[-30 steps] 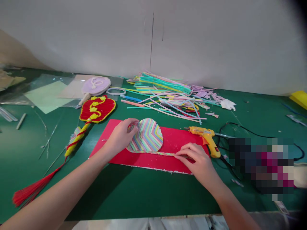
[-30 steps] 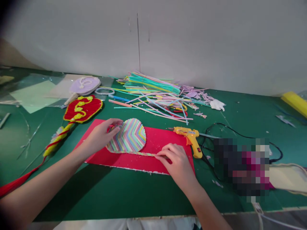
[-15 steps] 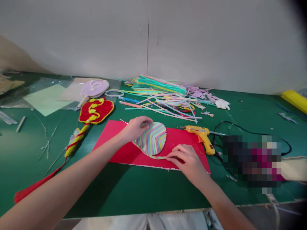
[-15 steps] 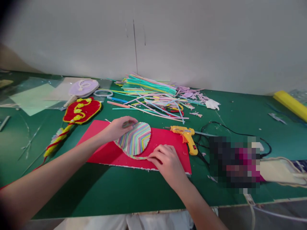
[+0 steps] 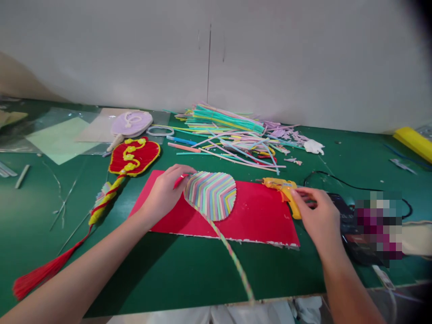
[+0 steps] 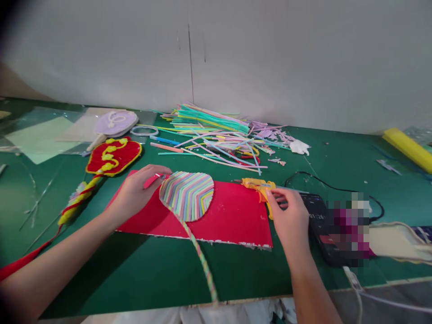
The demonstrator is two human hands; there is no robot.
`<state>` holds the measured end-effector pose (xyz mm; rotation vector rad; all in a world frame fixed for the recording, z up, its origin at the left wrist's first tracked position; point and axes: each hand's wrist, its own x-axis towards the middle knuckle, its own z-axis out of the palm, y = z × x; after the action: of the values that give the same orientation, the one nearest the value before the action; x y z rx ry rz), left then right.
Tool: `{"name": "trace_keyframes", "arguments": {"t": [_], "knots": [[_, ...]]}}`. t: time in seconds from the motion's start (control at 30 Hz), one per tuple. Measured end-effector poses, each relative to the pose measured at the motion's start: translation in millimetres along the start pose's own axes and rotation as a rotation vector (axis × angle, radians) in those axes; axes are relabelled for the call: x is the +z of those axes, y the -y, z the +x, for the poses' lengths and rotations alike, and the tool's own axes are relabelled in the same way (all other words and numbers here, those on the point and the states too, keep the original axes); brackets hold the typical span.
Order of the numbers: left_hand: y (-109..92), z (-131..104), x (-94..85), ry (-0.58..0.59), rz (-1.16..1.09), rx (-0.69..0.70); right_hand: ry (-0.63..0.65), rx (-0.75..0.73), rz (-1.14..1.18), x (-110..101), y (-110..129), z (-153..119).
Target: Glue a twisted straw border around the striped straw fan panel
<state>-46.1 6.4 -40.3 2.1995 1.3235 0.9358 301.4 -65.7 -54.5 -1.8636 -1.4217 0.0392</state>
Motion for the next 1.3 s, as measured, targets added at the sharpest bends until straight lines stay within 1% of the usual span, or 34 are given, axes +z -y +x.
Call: {"name": "trace_keyframes", "arguments": {"t": [0.07,0.13,0.2,0.27,0.33,0.4,0.47,0.53,0.67,0.77,0.83,0.93,1.0,1.07,1.13,1.17,1.23,1.3], "knots": [[-0.6,-10.5,-1.6,0.014,0.045,0.042,0.014,0.125,-0.074,5.1,-11.8,4.8],[-0.5,-19.1,-1.6,0.029,0.1,0.095,0.082,0.212,-0.115,11.7,-17.2,6.9],[1.1,-25.0,-1.8,0.018,0.153,0.091,0.146,0.267,-0.155,17.3,-18.3,8.3],[4.4,-28.2,-2.9,-0.03,0.197,0.006,0.184,0.273,-0.203,21.1,-18.0,10.2],[8.4,-29.2,-4.4,-0.08,0.228,-0.081,0.197,0.229,-0.241,24.4,-18.0,12.5],[11.0,-29.1,-5.5,-0.102,0.237,-0.083,0.174,0.147,-0.26,27.8,-18.2,14.3],[10.7,-28.7,-5.8,-0.078,0.217,-0.007,0.132,0.083,-0.256,30.7,-17.7,14.8],[6.9,-28.8,-5.9,-0.01,0.199,0.113,0.101,0.063,-0.249,30.9,-15.3,13.5],[-4.6,-29.6,-5.3,0.197,0.203,0.371,0.035,0.133,-0.191,19.4,-1.7,3.4],[-9.0,-29.0,-3.5,0.295,0.212,0.503,0.04,0.191,-0.069,7.9,14.9,-11.4],[-8.9,-27.2,-2.5,0.339,0.234,0.591,0.088,0.191,-0.043,4.5,25.5,-22.9],[-7.1,-22.7,-2.8,0.373,0.265,0.718,0.215,0.168,0.006,9.0,35.1,-36.6],[-6.1,-19.6,-3.8,0.359,0.277,0.785,0.276,0.171,0.041,16.3,36.9,-40.1],[-5.0,-17.5,-4.3,0.337,0.298,0.844,0.291,0.184,0.06,23.7,37.8,-38.2],[-3.2,-16.6,-3.7,0.317,0.316,0.876,0.31,0.188,0.11,28.6,41.5,-32.8],[-2.1,-16.7,-3.2,0.308,0.32,0.881,0.339,0.193,0.152,29.9,45.2,-29.4],[0.6,-17.1,-2.2,0.285,0.314,0.877,0.448,0.226,0.266,30.8,56.2,-23.1],[3.0,-17.5,-1.9,0.258,0.309,0.873,0.6,0.287,0.429,31.2,69.8,-18.3]]}}
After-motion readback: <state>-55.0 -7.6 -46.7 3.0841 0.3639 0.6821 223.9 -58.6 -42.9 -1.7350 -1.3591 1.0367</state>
